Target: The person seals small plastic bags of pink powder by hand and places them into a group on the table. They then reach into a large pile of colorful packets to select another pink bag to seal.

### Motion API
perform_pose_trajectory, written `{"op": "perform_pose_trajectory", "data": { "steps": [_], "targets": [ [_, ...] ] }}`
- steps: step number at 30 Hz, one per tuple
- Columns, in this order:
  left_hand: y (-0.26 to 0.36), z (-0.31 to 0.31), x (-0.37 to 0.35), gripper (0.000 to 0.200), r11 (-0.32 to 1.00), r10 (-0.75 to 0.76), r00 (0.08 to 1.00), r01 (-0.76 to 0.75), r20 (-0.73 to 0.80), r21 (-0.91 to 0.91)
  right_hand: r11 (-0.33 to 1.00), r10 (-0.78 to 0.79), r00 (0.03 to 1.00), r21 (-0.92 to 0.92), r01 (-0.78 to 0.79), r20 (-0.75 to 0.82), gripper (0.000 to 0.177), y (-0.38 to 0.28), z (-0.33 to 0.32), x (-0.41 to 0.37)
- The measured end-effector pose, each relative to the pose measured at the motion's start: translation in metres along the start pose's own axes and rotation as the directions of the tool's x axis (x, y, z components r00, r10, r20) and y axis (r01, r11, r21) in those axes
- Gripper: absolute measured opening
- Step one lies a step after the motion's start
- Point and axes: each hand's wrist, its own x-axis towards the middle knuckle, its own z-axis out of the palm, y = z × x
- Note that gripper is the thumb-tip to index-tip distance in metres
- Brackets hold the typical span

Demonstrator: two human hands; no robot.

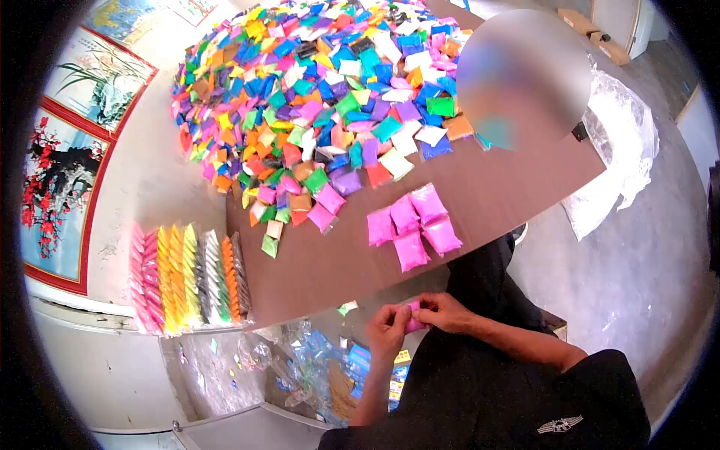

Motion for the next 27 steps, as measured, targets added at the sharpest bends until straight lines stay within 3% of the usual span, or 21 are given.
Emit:
{"op": "perform_pose_trajectory", "data": {
  "steps": [3, 5, 7, 9, 13, 15, 19, 21, 22, 24, 27],
  "targets": [
    [-0.008, 0.005, 0.001, 0.017, 0.995, 0.069, 0.997, -0.071, 0.040, 0.067, 0.998, 0.019, 1.000, -0.059, -0.019, 0.000, 0.025, 0.000, -0.011, 0.000],
    [-0.011, 0.007, 0.003, 0.016, 0.995, -0.060, 0.993, 0.067, 0.097, -0.068, 0.998, 0.023, 0.999, -0.064, -0.024, -0.024, 0.025, -0.001, -0.014, -0.001],
    [-0.017, 0.015, 0.003, 0.022, 0.997, -0.037, 0.996, 0.042, 0.076, -0.069, 0.997, 0.024, 0.998, -0.072, -0.028, -0.050, 0.025, -0.001, -0.016, -0.001],
    [-0.014, 0.020, 0.003, 0.024, 0.987, -0.121, 0.993, 0.121, 0.012, -0.102, 0.997, -0.026, 0.989, -0.077, 0.015, -0.145, 0.024, 0.002, -0.016, 0.000],
    [-0.001, 0.025, 0.003, 0.028, 0.982, -0.172, 0.985, 0.171, -0.013, -0.079, 0.997, -0.073, 0.977, -0.018, 0.071, -0.202, 0.023, 0.013, -0.019, 0.004],
    [-0.011, 0.021, 0.003, 0.030, 0.978, -0.207, 0.975, 0.208, 0.077, -0.011, 0.998, -0.061, 0.977, -0.041, 0.053, -0.206, 0.022, 0.023, -0.018, 0.007],
    [-0.023, 0.020, 0.005, 0.031, 0.994, -0.109, 0.989, 0.112, 0.095, -0.020, 0.993, -0.095, 0.979, -0.086, 0.080, -0.183, 0.022, 0.026, -0.018, 0.008],
    [-0.022, 0.020, 0.007, 0.032, 0.996, -0.030, 0.998, 0.026, 0.046, 0.090, 0.999, 0.049, 0.989, 0.029, -0.045, -0.141, 0.023, 0.024, -0.017, 0.014],
    [-0.020, 0.020, 0.008, 0.032, 0.996, -0.015, 0.999, 0.011, 0.052, 0.089, 0.999, 0.034, 0.988, 0.024, -0.031, -0.148, 0.023, 0.021, -0.017, 0.015],
    [-0.015, 0.023, 0.008, 0.032, 0.977, 0.098, 0.995, -0.093, -0.013, 0.193, 0.987, 0.158, 0.986, 0.027, -0.156, -0.057, 0.025, 0.013, -0.019, 0.014],
    [-0.005, 0.024, 0.002, 0.031, 0.983, 0.009, 1.000, -0.009, -0.003, 0.185, 0.999, 0.040, 0.993, 0.012, -0.039, -0.110, 0.026, 0.010, -0.018, 0.011]
  ]
}}
